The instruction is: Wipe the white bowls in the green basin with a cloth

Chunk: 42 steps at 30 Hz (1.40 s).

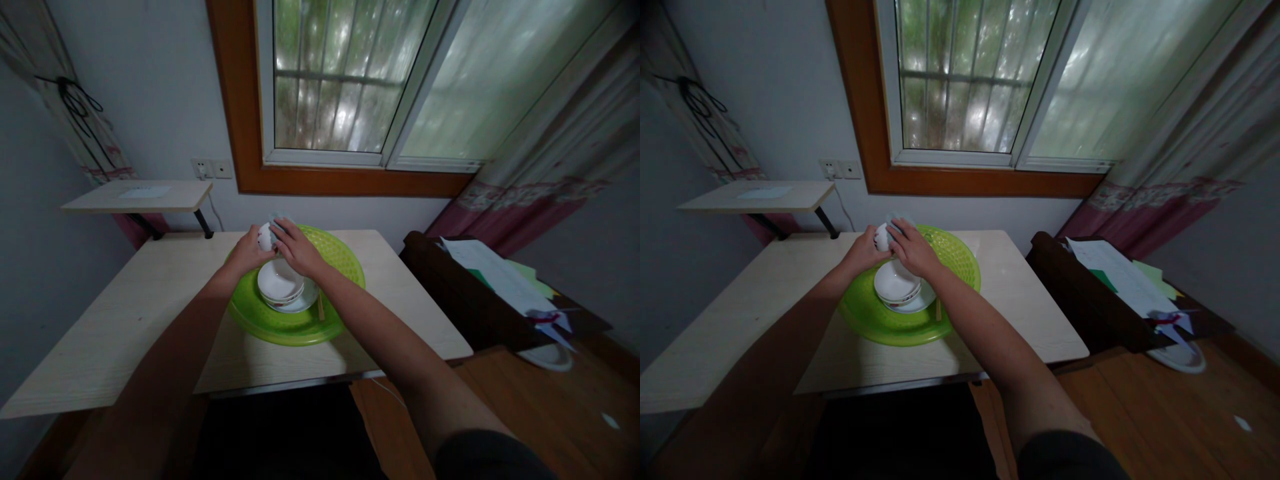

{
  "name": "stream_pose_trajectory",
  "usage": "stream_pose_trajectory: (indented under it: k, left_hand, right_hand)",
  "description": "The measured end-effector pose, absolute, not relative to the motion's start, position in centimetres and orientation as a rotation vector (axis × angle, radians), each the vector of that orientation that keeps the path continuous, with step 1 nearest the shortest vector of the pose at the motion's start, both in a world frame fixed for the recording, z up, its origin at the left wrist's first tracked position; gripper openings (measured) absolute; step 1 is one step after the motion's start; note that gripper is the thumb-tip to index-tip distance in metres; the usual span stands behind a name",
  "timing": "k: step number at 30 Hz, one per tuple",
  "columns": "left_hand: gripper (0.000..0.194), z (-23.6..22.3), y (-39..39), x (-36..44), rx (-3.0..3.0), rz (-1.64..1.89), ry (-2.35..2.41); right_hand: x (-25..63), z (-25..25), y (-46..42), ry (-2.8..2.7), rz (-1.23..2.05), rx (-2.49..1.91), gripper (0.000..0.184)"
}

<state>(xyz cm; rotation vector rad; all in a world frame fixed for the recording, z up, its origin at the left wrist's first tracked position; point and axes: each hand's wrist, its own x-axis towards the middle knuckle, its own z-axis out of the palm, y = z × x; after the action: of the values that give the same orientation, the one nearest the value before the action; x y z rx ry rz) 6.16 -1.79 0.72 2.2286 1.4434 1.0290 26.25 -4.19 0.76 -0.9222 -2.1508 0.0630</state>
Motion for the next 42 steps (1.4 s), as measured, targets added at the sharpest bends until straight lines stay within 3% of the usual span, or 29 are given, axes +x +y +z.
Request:
stream_pose_trajectory:
  k: [42]
  left_hand:
    - [0.057,0.9,-1.8,6.3,2.216,1.022,1.46]
  right_hand:
    - [26.4,-1.0,-2.7,-2.096,0.115,-1.026,0.054]
